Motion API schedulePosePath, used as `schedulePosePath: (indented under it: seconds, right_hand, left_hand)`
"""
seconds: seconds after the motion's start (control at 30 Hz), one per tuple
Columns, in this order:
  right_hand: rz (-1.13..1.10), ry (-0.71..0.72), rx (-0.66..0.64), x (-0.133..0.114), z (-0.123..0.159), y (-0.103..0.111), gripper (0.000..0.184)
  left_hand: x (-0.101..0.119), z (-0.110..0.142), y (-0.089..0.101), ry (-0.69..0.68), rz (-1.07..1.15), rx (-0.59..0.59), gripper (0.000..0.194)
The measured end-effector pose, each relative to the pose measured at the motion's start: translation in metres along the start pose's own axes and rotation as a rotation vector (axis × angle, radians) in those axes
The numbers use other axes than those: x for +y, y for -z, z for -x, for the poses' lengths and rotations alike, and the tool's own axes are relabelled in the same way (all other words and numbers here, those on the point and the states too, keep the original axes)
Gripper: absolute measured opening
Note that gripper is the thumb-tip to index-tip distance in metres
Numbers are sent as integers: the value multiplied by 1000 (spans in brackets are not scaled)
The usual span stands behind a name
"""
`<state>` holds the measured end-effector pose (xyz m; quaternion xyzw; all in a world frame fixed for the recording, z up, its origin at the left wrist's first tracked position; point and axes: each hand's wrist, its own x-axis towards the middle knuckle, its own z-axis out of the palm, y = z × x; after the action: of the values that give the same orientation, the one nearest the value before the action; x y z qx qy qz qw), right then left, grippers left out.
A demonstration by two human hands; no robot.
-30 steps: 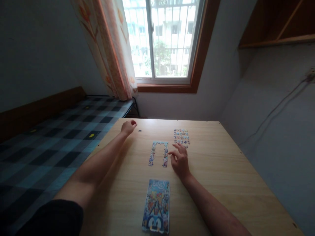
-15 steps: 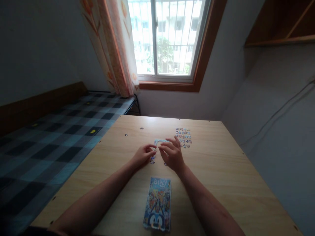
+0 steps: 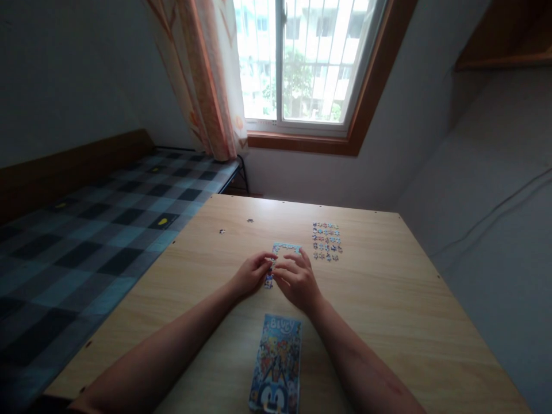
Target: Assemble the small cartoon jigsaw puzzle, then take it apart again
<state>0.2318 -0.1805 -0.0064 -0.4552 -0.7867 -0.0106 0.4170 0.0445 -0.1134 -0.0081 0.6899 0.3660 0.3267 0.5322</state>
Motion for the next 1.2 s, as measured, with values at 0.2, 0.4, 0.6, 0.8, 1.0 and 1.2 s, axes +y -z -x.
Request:
schedulePosePath:
  seconds: [0.2,0.4,0.6,0.8,1.0,1.2]
  right_hand:
    - [-2,-4,-14,2,1,1,11]
    - [-27,59,8,3,0,1,11]
    - [-39,74,-31,4,2,4,10]
    - [-28,77,-177,1,4,12,11]
    - [-32,74,-248,0,5,11,12]
    - [-15,81,-264,-2,5,11,14]
  left_hand:
    - [0,3,-2,-13,-43,-26,33]
    - [3,7,-3,-85,-169,-49,30]
    - [6,11,-1,-136,-314,23,29]
    - [9,7,18,-303,-688,175,30]
    - [4,7,20,-164,-933,11,67]
    - [9,8,15,-48,-1036,-88,76]
